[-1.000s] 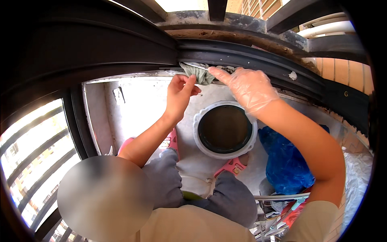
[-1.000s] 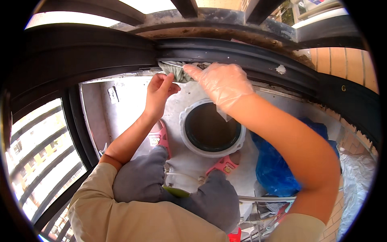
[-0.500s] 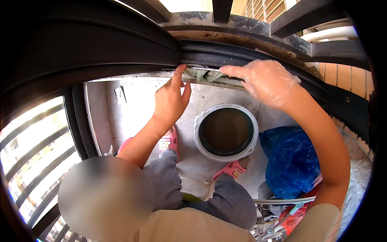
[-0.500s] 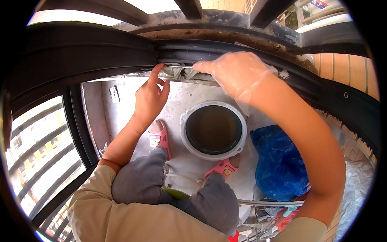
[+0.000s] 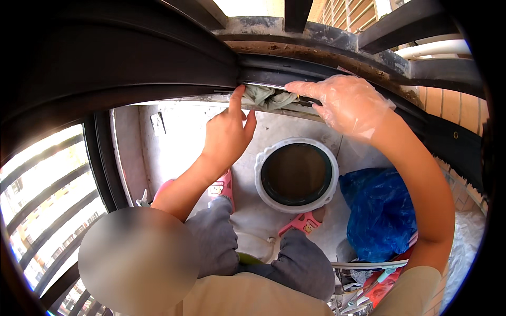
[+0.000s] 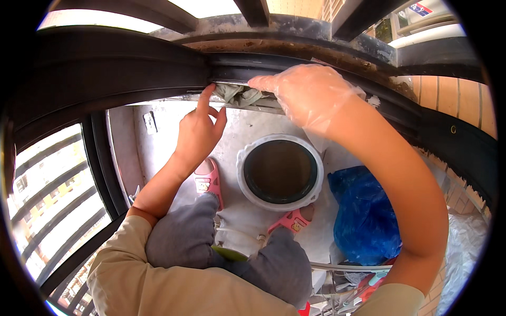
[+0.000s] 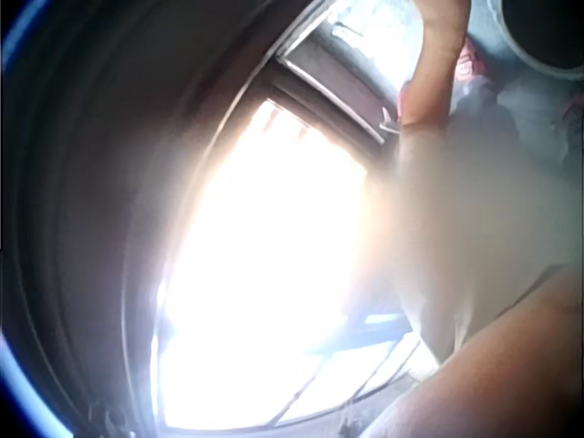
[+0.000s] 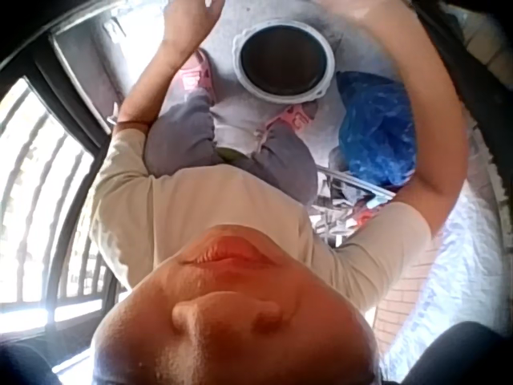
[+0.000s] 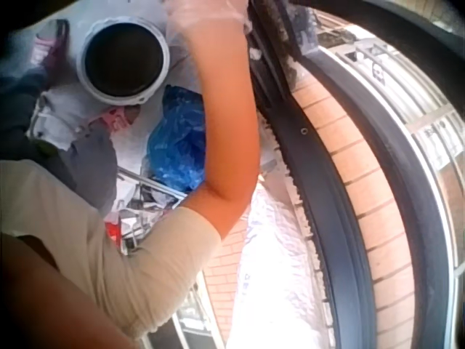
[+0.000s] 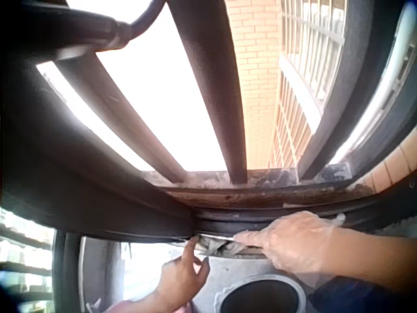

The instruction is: The person sits on a balcony floor and cleans the lower track of a window frame. They use a cloth dipped in a bucket of water to wipe the track and a screwdriver to scrape out debris from the corners and crevices. The person repeatedly scrubs the track and scrapes the corners throughout the clip.

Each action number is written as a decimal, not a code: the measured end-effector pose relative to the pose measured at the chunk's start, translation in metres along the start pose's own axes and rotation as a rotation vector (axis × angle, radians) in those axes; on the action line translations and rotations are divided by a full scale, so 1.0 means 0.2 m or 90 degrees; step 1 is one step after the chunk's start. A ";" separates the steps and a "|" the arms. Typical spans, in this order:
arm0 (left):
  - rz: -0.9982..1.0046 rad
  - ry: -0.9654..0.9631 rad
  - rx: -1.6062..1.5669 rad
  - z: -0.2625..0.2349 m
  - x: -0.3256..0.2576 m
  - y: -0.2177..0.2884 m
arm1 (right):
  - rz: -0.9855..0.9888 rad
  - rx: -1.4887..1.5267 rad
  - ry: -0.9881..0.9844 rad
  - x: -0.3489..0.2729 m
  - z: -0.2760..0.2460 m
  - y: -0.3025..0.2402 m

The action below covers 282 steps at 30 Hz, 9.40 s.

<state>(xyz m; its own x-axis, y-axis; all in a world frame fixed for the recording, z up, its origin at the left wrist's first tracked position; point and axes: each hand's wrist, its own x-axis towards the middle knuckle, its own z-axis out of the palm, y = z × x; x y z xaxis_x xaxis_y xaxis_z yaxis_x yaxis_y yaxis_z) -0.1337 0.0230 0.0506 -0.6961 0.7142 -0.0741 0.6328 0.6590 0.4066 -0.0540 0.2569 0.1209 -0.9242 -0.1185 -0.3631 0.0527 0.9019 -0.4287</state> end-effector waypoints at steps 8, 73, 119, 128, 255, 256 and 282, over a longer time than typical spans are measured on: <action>0.031 0.032 -0.120 -0.05 -0.08 -0.04 | -0.072 -0.074 -0.026 0.11 0.00 -0.02; 0.039 -0.067 -0.255 -0.04 -0.12 -0.03 | 0.161 -0.206 -0.233 -0.20 -0.07 0.01; 0.287 -0.032 0.029 0.19 0.20 0.58 | 0.424 0.010 0.000 -0.85 0.00 0.03; 0.151 -0.052 -0.148 0.17 0.23 0.52 | 0.389 -0.046 0.003 -0.89 -0.05 0.13; 0.392 -0.378 0.045 -0.06 -0.77 0.43 | 1.033 0.479 0.235 -2.05 2.61 -1.26; 0.338 -0.407 0.008 -0.07 -0.80 0.41 | 1.007 0.481 0.221 -2.01 2.68 -1.25; 0.424 -0.369 0.284 0.87 -0.66 -0.01 | 0.690 0.587 0.620 -2.10 1.00 -1.19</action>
<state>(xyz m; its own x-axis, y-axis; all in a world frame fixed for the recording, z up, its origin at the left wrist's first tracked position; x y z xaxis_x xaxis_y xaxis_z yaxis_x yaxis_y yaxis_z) 0.0157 -0.0315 -0.0980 0.0463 0.8981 -0.4373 0.9875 0.0248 0.1556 0.3975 0.0090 0.2091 -0.1768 0.9241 -0.3388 0.6182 -0.1636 -0.7688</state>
